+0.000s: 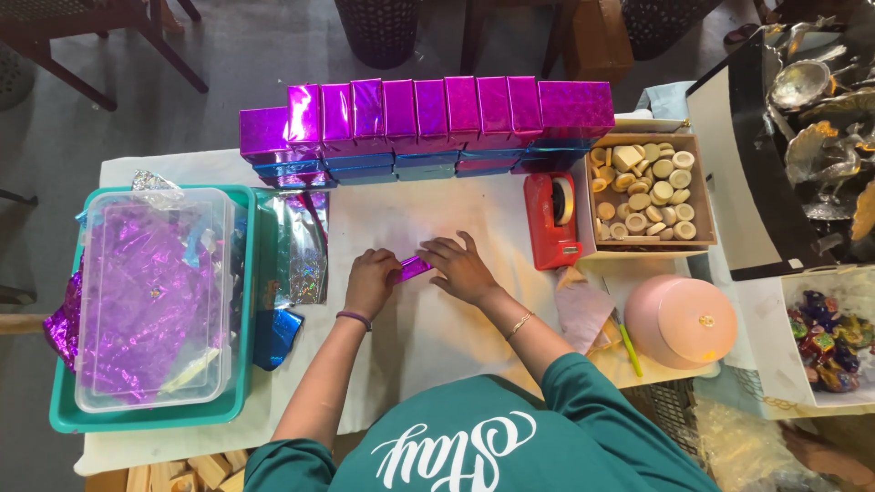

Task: The person wipes a small wooden box with a white cloth, then wraps it in shiny purple foil. They use a tape dispenser to apply tape to secure the foil, folding the edges neatly to create a finished package.

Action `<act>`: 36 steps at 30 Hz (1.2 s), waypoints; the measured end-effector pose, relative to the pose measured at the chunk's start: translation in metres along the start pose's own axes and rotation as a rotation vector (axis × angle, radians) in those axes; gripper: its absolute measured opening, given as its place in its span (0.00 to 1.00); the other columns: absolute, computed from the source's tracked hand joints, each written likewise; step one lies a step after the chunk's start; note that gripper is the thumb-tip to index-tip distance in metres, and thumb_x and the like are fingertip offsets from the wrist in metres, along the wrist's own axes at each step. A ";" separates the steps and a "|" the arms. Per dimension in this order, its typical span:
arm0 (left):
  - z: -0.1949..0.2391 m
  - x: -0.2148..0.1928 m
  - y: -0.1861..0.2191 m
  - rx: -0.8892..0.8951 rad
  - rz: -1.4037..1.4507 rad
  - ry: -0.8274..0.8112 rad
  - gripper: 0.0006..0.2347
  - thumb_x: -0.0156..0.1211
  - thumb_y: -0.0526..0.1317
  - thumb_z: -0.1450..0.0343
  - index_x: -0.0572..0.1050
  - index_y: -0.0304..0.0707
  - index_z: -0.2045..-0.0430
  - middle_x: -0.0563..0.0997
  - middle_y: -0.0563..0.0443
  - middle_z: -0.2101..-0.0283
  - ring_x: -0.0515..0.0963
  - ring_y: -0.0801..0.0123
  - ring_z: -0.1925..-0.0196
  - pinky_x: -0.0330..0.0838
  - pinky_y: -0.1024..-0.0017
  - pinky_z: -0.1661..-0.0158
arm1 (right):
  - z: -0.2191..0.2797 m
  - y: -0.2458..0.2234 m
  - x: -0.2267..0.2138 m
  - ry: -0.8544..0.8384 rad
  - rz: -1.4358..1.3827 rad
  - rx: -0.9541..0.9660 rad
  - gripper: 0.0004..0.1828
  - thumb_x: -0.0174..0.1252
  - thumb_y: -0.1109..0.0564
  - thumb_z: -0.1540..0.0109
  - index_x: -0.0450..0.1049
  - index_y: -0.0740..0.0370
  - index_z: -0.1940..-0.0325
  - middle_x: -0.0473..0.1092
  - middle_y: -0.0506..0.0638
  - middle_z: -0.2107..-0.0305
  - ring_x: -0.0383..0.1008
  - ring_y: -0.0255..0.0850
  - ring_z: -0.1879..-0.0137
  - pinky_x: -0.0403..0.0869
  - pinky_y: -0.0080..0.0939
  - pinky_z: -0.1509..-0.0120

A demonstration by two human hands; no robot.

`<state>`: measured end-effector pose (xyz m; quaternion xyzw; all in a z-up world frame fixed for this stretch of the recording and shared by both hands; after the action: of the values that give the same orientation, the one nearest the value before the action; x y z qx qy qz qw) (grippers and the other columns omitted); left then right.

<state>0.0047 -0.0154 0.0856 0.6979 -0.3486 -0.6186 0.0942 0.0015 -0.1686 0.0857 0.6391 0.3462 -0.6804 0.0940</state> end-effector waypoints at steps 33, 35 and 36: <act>0.029 -0.030 -0.032 -0.136 0.131 0.150 0.11 0.67 0.35 0.37 0.81 0.37 0.63 0.82 0.45 0.51 0.78 0.54 0.46 0.65 0.57 0.39 | -0.021 0.005 0.021 0.028 0.080 -0.078 0.15 0.61 0.54 0.39 0.80 0.50 0.48 0.76 0.42 0.49 0.66 0.40 0.32 0.49 0.65 0.23; 0.019 -0.033 0.001 -0.073 0.046 0.114 0.14 0.69 0.39 0.37 0.79 0.35 0.60 0.81 0.44 0.52 0.77 0.53 0.46 0.61 0.53 0.39 | -0.019 0.006 0.023 0.040 0.084 -0.076 0.15 0.61 0.54 0.39 0.80 0.50 0.47 0.76 0.43 0.48 0.67 0.40 0.32 0.49 0.65 0.23; 0.013 -0.033 0.020 -0.008 -0.040 0.080 0.18 0.70 0.43 0.37 0.78 0.33 0.56 0.79 0.42 0.52 0.76 0.52 0.47 0.57 0.49 0.38 | -0.018 0.006 0.023 0.054 0.090 -0.074 0.15 0.60 0.55 0.38 0.80 0.50 0.47 0.76 0.43 0.48 0.67 0.40 0.32 0.49 0.65 0.22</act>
<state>-0.0148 -0.0065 0.1206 0.7284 -0.3278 -0.5936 0.0984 0.0159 -0.1552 0.0633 0.6682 0.3447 -0.6446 0.1387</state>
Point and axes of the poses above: each hand's wrist, its own z-axis away from the middle knuckle, its own x-axis out of the palm, y = z × x, the point moved 9 cm from there along -z, towards the middle knuckle
